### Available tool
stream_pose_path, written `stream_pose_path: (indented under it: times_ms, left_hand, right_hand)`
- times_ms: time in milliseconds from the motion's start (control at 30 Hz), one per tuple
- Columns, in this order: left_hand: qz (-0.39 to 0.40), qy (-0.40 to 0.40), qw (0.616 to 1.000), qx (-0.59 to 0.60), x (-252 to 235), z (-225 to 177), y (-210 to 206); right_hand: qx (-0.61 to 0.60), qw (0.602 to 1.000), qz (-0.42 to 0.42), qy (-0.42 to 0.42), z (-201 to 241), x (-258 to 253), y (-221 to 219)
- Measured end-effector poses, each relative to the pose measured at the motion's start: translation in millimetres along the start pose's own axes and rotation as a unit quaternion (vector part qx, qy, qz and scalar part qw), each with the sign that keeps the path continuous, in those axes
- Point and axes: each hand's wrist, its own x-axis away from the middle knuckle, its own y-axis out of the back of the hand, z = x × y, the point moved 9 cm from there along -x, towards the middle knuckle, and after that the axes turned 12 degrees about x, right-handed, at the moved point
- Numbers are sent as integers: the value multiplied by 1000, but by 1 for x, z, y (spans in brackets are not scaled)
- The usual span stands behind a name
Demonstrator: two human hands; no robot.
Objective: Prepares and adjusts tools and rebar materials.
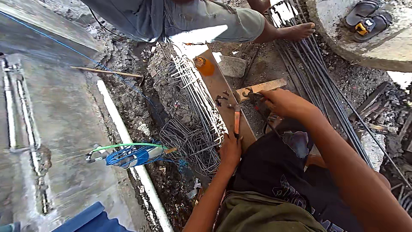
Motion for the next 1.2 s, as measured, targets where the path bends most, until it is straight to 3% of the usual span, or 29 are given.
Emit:
stream_pose_path:
  times_ms: [267, 367, 500, 600, 800, 1033, 1200]
  left_hand:
    - [-82, -74, 977, 184, 13, 31, 26]
    - [-93, -82, 964, 235, 22, 38, 31]
    - [-44, -85, 931, 353, 32, 40, 18]
    - [-17, -78, 907, 413, 39, 33, 13]
    - [33, -32, 903, 428, 35, 14, 17]
    - [8, -71, 927, 368, 29, 10, 12]
    - [14, -41, 922, 384, 28, 12, 6]
  right_hand:
    - [-99, 995, 19, -16, -13, -1, 14]
    - [-47, 997, 48, -27, -19, -12, -26]
    - [-29, 992, 120, -23, -22, -33, -96]
    - [-32, 994, 105, -28, -12, -32, -117]
    - [25, 995, 75, -64, -5, -24, -113]
    - [27, 996, 75, -50, -11, -28, -115]
    - [-90, 990, 106, -2, -19, -38, -124]
